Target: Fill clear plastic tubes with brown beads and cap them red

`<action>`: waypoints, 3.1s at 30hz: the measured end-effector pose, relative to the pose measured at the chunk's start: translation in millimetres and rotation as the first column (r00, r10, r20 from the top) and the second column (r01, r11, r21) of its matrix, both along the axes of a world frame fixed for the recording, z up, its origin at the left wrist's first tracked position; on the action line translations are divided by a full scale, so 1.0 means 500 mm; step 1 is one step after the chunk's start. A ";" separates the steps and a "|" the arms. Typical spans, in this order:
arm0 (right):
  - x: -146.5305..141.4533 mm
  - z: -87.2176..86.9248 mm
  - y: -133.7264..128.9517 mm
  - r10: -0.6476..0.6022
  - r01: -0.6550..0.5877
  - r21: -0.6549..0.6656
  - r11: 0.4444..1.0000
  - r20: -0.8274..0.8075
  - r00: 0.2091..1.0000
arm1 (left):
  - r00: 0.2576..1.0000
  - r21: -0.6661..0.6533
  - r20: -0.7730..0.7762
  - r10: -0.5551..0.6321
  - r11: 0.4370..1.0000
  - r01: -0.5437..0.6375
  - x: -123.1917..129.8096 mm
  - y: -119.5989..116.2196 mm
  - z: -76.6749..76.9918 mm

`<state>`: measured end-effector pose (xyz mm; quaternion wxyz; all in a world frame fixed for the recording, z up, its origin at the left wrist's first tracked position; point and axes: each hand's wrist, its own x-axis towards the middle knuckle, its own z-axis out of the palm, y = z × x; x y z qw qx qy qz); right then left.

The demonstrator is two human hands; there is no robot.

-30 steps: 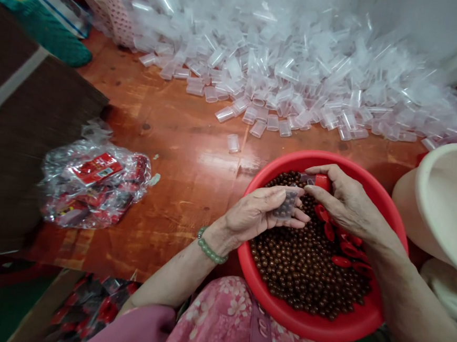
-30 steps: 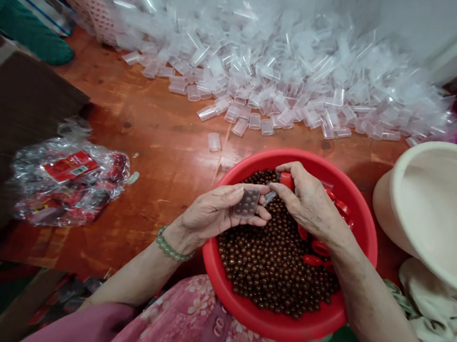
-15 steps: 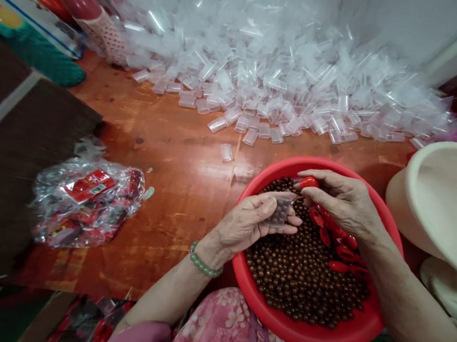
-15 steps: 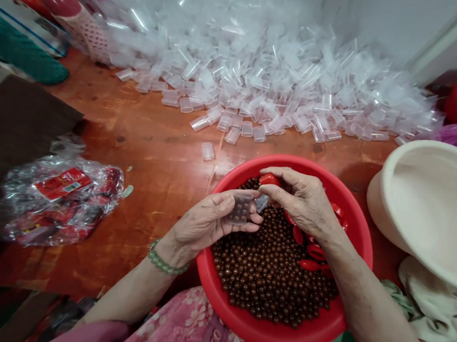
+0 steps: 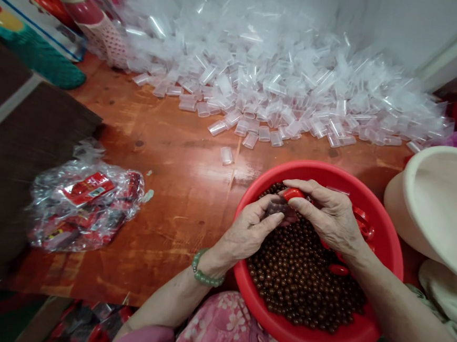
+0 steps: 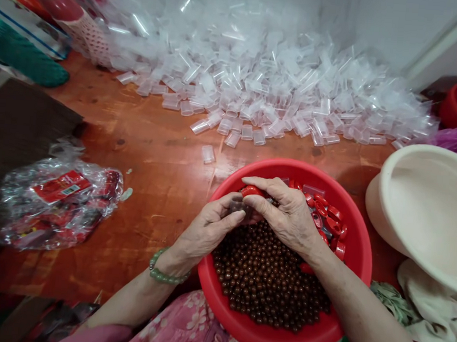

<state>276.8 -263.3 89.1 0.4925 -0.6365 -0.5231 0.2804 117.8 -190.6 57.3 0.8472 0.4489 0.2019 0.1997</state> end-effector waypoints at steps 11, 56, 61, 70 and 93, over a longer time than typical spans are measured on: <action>0.000 -0.020 0.002 0.063 -0.078 0.073 0.994 0.193 0.979 | 0.991 0.175 -0.111 -0.073 0.980 0.092 -0.002 0.007 0.004; 0.013 -0.005 -0.009 0.178 -0.198 0.047 0.979 0.271 0.946 | 0.976 0.531 -0.217 -0.009 0.838 0.126 -0.001 0.007 -0.007; 0.002 -0.002 -0.010 0.192 -0.251 0.078 0.965 0.444 0.875 | 0.973 0.544 -0.231 0.009 0.830 0.122 -0.001 0.006 -0.011; -0.002 0.012 -0.022 0.232 -0.285 0.020 0.958 0.525 0.819 | 0.959 0.577 -0.283 -0.009 0.797 0.178 -0.003 0.005 -0.010; 0.016 0.019 -0.036 0.362 -0.378 -0.105 0.920 0.598 0.715 | 0.938 0.726 -0.343 0.056 0.649 0.227 -0.004 -0.004 -0.011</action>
